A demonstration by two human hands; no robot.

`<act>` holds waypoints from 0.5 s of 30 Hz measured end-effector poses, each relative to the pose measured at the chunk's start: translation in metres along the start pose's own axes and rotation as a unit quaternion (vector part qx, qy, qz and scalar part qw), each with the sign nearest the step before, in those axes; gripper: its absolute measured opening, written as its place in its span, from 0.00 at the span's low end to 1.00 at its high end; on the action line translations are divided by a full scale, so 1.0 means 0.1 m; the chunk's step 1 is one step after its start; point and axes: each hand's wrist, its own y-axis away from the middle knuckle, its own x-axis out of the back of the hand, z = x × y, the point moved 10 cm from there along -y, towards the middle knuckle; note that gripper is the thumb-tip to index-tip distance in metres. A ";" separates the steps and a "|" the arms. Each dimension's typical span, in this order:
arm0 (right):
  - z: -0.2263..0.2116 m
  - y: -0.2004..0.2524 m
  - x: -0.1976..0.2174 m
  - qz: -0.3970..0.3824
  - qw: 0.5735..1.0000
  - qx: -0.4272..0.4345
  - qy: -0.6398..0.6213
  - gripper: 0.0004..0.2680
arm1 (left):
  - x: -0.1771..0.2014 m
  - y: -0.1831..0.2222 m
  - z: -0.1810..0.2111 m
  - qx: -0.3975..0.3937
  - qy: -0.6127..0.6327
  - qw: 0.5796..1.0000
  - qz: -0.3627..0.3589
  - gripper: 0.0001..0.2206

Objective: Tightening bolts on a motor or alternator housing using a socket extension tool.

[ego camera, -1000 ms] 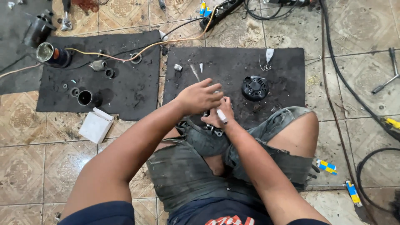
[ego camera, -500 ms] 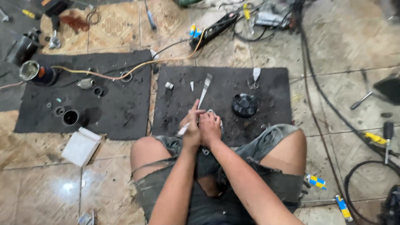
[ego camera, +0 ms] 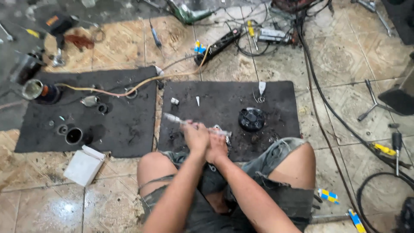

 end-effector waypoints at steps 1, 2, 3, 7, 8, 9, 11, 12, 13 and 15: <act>-0.16 0.08 0.15 0.015 0.999 0.015 0.035 0.17 | -0.14 -0.12 -0.08 0.008 -0.062 0.996 -0.065 0.19; -0.35 0.07 0.35 0.036 0.996 0.037 0.070 0.16 | -0.28 -0.31 -0.09 0.010 -0.119 0.985 -0.125 0.20; -0.25 0.00 0.21 0.035 0.996 0.040 0.072 0.16 | -0.27 -0.39 -0.06 0.012 -0.116 0.985 -0.123 0.20; -0.06 -0.07 -0.07 -0.038 0.992 0.031 0.120 0.25 | -0.45 -0.22 0.55 -0.167 -0.378 0.861 -0.296 0.22; -0.08 -0.04 -0.06 -0.077 0.990 0.034 0.116 0.26 | -0.48 -0.05 0.79 -0.242 -0.458 0.787 -0.336 0.22; -0.09 -0.03 0.01 -0.076 0.990 0.032 0.117 0.26 | -0.47 -0.01 0.88 -0.244 -0.457 0.786 -0.337 0.22; -0.14 0.00 0.08 -0.098 0.990 0.024 0.094 0.27 | -0.55 0.30 1.14 -0.411 -0.513 0.659 -0.365 0.21; -0.07 -0.04 0.01 -0.100 0.990 0.022 0.093 0.27 | -0.54 0.34 1.14 -0.410 -0.513 0.658 -0.368 0.21; 0.03 -0.08 -0.08 -0.107 0.990 0.005 0.093 0.29 | -0.55 0.52 1.27 -0.518 -0.502 0.607 -0.332 0.15; 0.10 -0.03 -0.13 -0.130 0.987 -0.015 0.091 0.31 | -0.51 0.75 1.33 -0.609 -0.482 0.552 -0.304 0.10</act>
